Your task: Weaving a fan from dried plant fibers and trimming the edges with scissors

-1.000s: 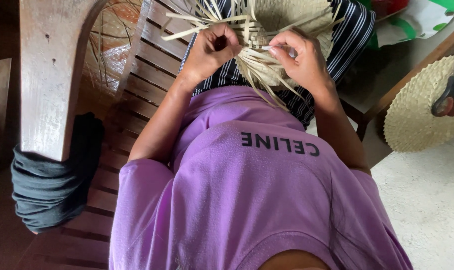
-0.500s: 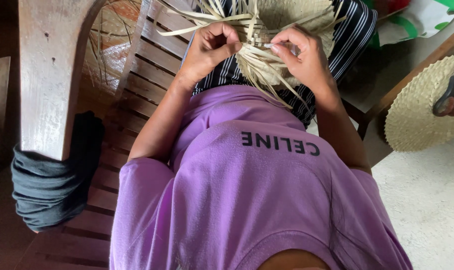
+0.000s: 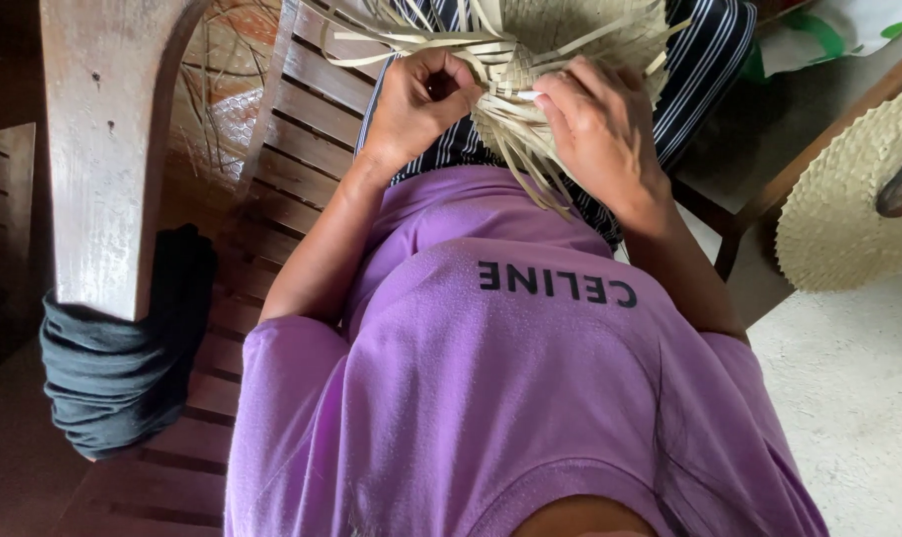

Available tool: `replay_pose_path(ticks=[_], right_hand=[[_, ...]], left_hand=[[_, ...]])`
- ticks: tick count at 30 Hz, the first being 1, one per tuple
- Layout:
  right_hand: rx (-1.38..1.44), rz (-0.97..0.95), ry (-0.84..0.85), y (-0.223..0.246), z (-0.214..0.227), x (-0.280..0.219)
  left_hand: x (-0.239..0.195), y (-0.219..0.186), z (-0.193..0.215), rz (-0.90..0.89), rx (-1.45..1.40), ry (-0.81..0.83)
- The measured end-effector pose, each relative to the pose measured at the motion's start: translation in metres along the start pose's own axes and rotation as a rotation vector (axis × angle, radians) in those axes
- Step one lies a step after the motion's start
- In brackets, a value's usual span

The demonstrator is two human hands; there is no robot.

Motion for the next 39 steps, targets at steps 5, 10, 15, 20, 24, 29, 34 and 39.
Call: replay_pose_path(ticks=[5, 10, 15, 20, 24, 29, 34, 39], right_hand=[[-0.057, 0.03, 0.041, 0.004, 0.002, 0.0], [-0.021, 0.01, 0.07, 0.003, 0.005, -0.001], [0.026, -0.006, 0.063, -0.005, 0.002, -0.003], [0.228, -0.045, 0.042, -0.026, -0.028, -0.017], [0.22, -0.02, 0.025, -0.026, -0.023, -0.015], [0.114, -0.008, 0.047, -0.033, -0.028, -0.017], [-0.041, 0.009, 0.091, -0.026, -0.004, -0.009], [-0.026, -0.002, 0.112, -0.02, 0.01, -0.005]], left_hand=[[0.001, 0.012, -0.003, 0.064, 0.012, 0.023], [0.003, 0.008, -0.004, 0.027, 0.101, -0.008], [0.002, 0.004, -0.005, -0.014, 0.06, -0.003], [-0.001, 0.003, -0.007, -0.057, 0.029, 0.048], [-0.002, 0.004, -0.01, -0.05, -0.025, -0.014], [-0.004, 0.004, -0.015, -0.118, 0.154, -0.118], [-0.007, 0.0, -0.019, -0.286, 0.38, -0.135], [-0.006, 0.004, -0.024, -0.334, 0.428, -0.154]])
Point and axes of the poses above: each hand's wrist, its own x-axis towards the middle knuckle, its own z-axis out of the back of the hand, y = z × x, the point moved 3 cm from there along x, towards the middle knuckle
